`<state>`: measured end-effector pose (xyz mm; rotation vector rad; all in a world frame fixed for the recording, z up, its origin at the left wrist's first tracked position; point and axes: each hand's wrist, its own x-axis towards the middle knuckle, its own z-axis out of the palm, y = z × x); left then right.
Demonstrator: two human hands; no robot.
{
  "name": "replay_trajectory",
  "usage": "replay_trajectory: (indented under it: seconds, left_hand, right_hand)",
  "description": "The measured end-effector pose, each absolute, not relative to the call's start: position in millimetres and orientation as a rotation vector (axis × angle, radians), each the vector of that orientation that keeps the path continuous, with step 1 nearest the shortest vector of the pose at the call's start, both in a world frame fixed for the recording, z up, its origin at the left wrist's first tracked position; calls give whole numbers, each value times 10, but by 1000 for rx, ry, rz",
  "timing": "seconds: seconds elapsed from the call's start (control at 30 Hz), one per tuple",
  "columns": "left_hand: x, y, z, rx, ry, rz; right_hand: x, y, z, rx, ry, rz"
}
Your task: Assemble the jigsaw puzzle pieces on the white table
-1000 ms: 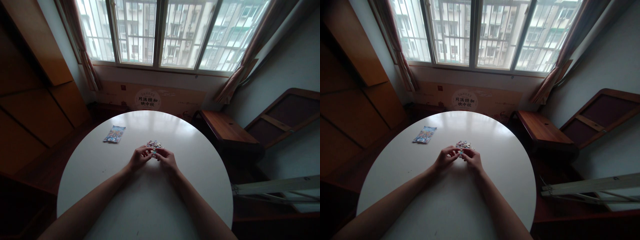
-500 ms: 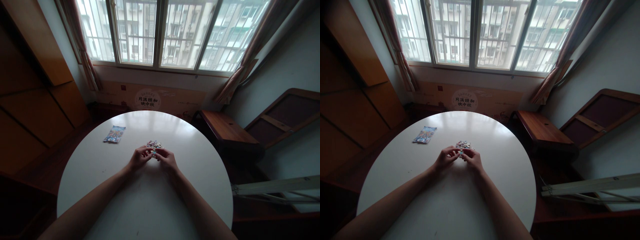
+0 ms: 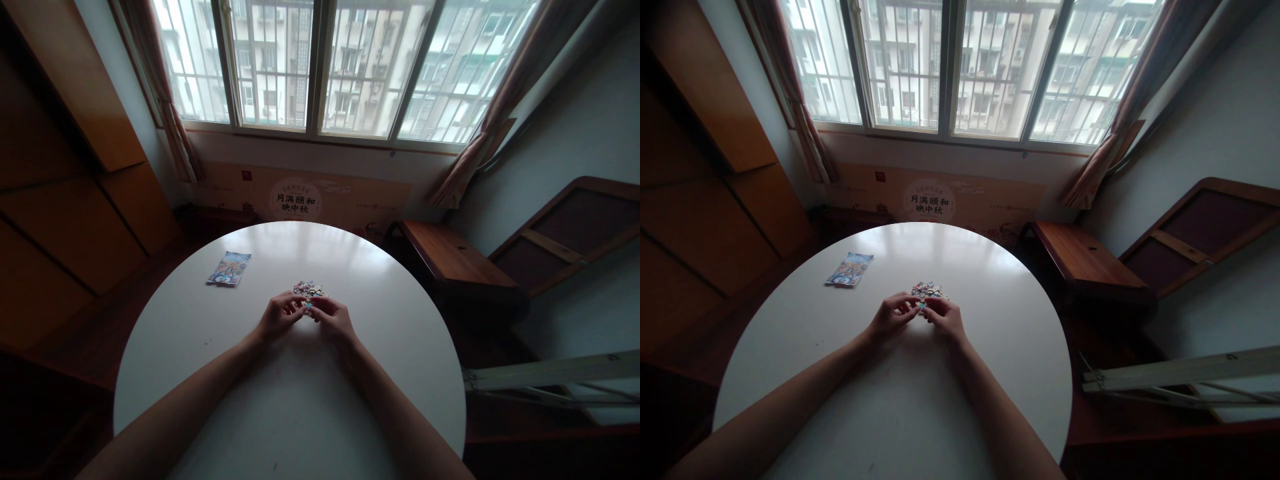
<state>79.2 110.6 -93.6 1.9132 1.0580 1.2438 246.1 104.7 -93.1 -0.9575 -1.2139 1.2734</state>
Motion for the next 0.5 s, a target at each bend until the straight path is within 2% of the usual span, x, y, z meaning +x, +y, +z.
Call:
replay_trajectory:
  seconds: [0.5]
  left_hand:
    - [794, 1104, -930, 1893, 1051, 1237]
  right_hand:
    - [2458, 1037, -907, -950, -1204, 1290]
